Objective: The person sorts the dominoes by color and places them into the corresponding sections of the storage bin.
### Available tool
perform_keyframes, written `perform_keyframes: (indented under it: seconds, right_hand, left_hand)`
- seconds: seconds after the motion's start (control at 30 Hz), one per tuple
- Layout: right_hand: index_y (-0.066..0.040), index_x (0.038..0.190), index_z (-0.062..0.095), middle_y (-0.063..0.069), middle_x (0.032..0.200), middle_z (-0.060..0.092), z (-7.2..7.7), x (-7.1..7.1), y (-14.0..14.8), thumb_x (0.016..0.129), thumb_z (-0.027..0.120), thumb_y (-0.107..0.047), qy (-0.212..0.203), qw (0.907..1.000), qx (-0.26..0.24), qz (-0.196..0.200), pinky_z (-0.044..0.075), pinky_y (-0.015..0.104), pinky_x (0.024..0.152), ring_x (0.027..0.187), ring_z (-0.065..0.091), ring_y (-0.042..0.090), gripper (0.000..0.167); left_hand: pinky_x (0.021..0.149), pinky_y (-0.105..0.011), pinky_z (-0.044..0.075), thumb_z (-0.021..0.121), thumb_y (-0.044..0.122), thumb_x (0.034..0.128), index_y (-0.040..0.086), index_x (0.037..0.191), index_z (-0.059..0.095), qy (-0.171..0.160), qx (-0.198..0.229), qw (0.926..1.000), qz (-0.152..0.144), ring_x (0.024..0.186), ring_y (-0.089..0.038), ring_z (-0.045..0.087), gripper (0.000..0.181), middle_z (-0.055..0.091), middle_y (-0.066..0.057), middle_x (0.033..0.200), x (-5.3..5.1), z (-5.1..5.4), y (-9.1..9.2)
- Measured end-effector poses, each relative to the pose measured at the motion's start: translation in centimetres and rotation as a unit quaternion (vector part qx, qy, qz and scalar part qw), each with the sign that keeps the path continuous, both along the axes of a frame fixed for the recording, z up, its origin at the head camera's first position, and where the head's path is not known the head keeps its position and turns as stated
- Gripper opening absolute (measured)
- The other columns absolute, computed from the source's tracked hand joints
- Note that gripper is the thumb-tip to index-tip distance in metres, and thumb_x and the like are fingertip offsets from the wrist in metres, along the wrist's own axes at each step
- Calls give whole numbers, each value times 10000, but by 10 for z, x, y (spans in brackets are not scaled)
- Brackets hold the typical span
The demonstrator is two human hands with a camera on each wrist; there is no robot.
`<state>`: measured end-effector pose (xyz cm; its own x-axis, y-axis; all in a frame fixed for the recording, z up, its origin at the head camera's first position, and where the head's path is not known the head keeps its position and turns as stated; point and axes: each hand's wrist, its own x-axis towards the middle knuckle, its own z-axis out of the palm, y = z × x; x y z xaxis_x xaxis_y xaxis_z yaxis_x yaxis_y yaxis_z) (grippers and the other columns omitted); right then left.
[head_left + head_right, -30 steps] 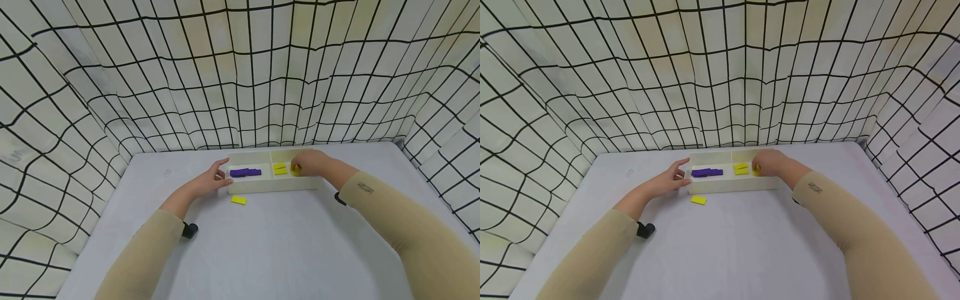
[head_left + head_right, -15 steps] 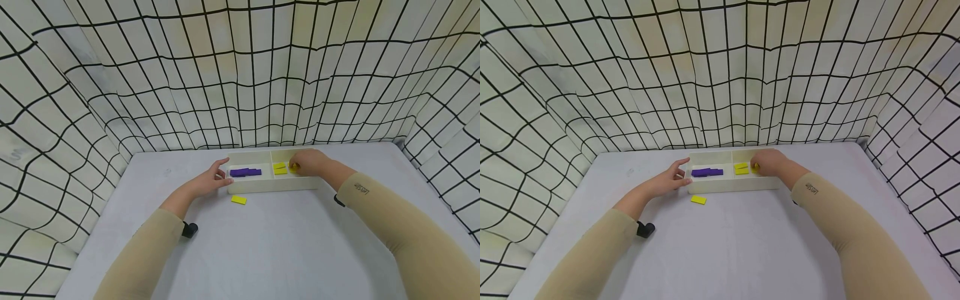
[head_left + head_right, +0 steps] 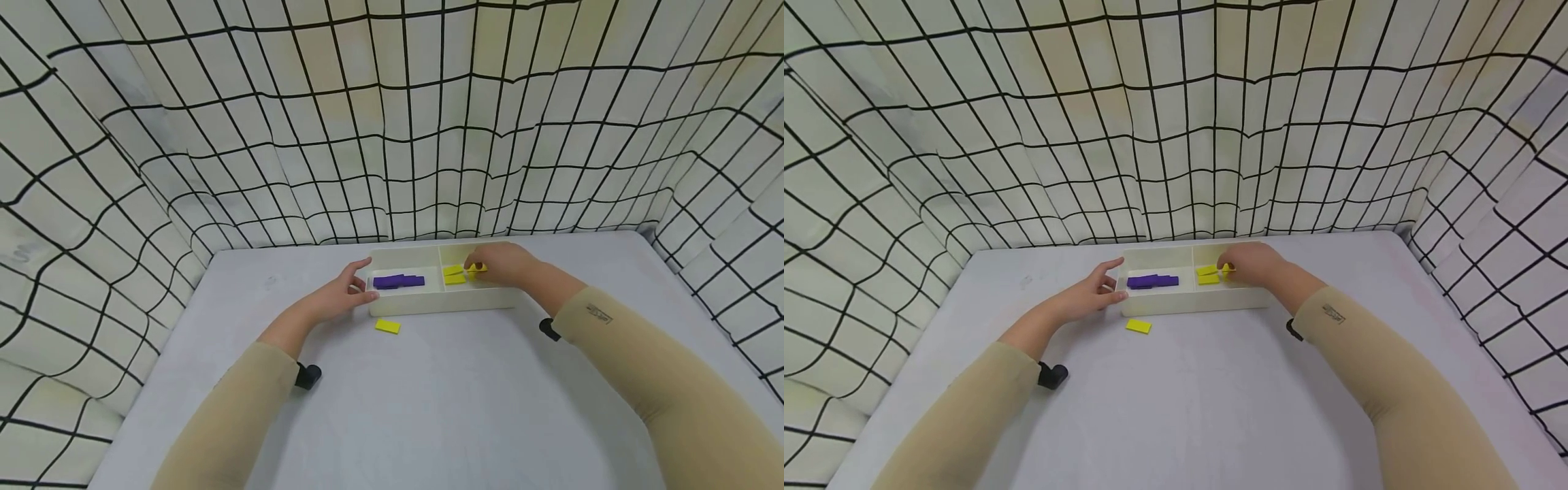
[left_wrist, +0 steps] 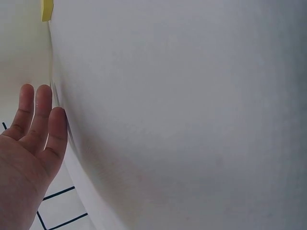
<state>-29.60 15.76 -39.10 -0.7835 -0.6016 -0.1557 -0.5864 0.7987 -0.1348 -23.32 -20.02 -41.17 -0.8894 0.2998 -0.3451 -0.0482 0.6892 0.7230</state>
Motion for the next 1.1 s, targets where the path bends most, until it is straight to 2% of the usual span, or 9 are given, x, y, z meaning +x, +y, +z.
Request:
perform_keyframes:
  seconds: [0.17, 0.4, 0.7, 0.9, 1.1]
  right_hand:
    - [-163, 1198, 717, 10, 1088, 677, 8, 8, 1, 939, 695, -194, 64, 9997, -207, -70, 499, 435, 904, 1016, 613, 211, 262]
    - [-161, 1199, 724, 25, 1153, 686, 11, 16, 8, 924, 715, -192, 246, 9990, -343, -140, 496, 440, 931, 1083, 629, 230, 277]
    - [-141, 1232, 713, 32, 1184, 679, 19, 36, 12, 908, 739, -218, 206, 9957, -799, -414, 481, 454, 959, 1138, 609, 255, 334]
    - [-157, 1227, 717, 26, 1190, 680, 24, 53, 13, 908, 741, -232, 243, 9932, -1038, -460, 503, 432, 907, 1109, 622, 244, 329]
    - [-170, 1204, 732, 26, 1144, 692, 25, 68, 10, 896, 754, -230, 386, 9919, -1181, -245, 517, 385, 828, 1010, 640, 220, 315]
  left_hand:
    - [1081, -540, 354, 636, 472, 949, 405, 1575, 56, 24, 0, 10000, 6, 1319, -307, 462, 855, 439, -108, 1408, -1, -1, 0]
    - [1065, -529, 372, 624, 469, 958, 392, 1579, 44, 41, -27, 10000, -35, 1297, -305, 471, 854, 436, -117, 1400, 0, 0, 1]
    - [1058, -518, 384, 618, 462, 964, 381, 1583, 39, 14, 8, 10000, -61, 1290, -304, 470, 852, 431, -123, 1404, 0, 2, 1]
    - [1057, -511, 388, 625, 450, 963, 383, 1581, 44, -3, 9, 10000, -35, 1289, -303, 468, 851, 432, -124, 1397, 0, 4, 2]
    - [1061, -519, 382, 628, 471, 955, 383, 1582, 41, -9, -72, 10000, -24, 1302, -307, 463, 863, 434, -126, 1405, 0, 4, 3]
